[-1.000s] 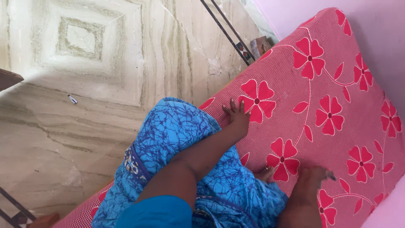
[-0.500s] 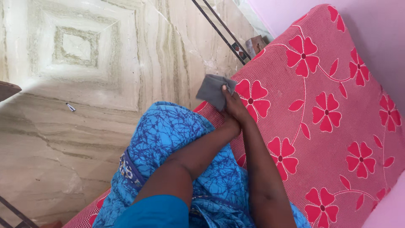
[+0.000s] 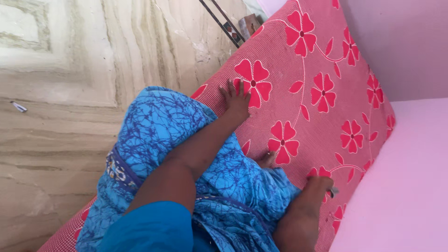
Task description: The person wipes a pink floral bedsheet with a grey cloth by hand, moving the cloth across different sections of the surface.
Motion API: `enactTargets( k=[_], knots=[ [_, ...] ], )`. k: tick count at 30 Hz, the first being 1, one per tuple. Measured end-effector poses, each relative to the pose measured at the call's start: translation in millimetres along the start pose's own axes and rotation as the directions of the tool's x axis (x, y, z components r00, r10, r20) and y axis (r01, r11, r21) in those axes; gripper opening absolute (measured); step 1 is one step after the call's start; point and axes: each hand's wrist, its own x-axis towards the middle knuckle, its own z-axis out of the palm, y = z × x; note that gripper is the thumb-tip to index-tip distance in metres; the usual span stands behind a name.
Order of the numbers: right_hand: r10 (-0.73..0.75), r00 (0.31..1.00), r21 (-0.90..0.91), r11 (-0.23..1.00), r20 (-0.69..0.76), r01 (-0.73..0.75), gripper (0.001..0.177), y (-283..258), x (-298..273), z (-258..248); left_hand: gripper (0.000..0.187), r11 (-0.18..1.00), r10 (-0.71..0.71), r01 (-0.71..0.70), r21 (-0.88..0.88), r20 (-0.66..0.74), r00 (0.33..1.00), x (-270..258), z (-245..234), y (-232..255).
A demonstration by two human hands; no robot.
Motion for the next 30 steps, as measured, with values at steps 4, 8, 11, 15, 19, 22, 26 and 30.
enactTargets(
  k=[4, 8, 11, 15, 19, 22, 26, 30],
  knots=[
    [0.133, 0.991, -0.068, 0.989, -0.034, -0.135, 0.076, 18, 28, -34, 0.103, 0.993, -0.106, 0.110, 0.050, -0.075, 0.991, 2, -9, -6],
    [-0.211, 0.535, -0.285, 0.659, 0.818, 0.696, 0.075, 111, -1, 43, 0.103, 0.969, -0.247, 0.245, 0.026, 0.067, 0.967, 12, -5, -16],
    [-0.065, 0.481, -0.466, 0.162, 0.874, 0.870, 0.065, 172, -77, 101, 0.094, 0.961, -0.277, 0.275, 0.038, 0.093, 0.956, 31, 6, -21],
    [0.064, 0.294, -0.296, 0.022, 0.954, 0.955, 0.067, 162, -149, 119, 0.091, 0.961, -0.275, 0.269, 0.069, 0.104, 0.956, 45, 15, -24],
    [0.135, 0.220, -0.216, -0.044, 0.966, 0.975, 0.067, 120, -152, 123, 0.099, 0.965, -0.262, 0.255, 0.066, 0.129, 0.956, 45, 13, -28],
    [0.091, 0.253, -0.254, 0.001, 0.963, 0.967, 0.055, 102, -136, 109, 0.107, 0.973, -0.227, 0.222, 0.064, 0.103, 0.968, 33, 4, -34],
    [0.245, 0.715, -0.726, 0.465, 0.655, 0.506, 0.060, 85, -81, 73, 0.122, 0.988, -0.153, 0.153, -0.013, 0.048, 0.987, 2, -3, -38],
    [-0.323, 0.800, -0.725, 0.344, 0.505, 0.596, 0.080, 24, -10, 3, 0.112, 0.992, -0.115, 0.111, -0.055, -0.070, 0.991, -1, 6, -18]
  ],
)
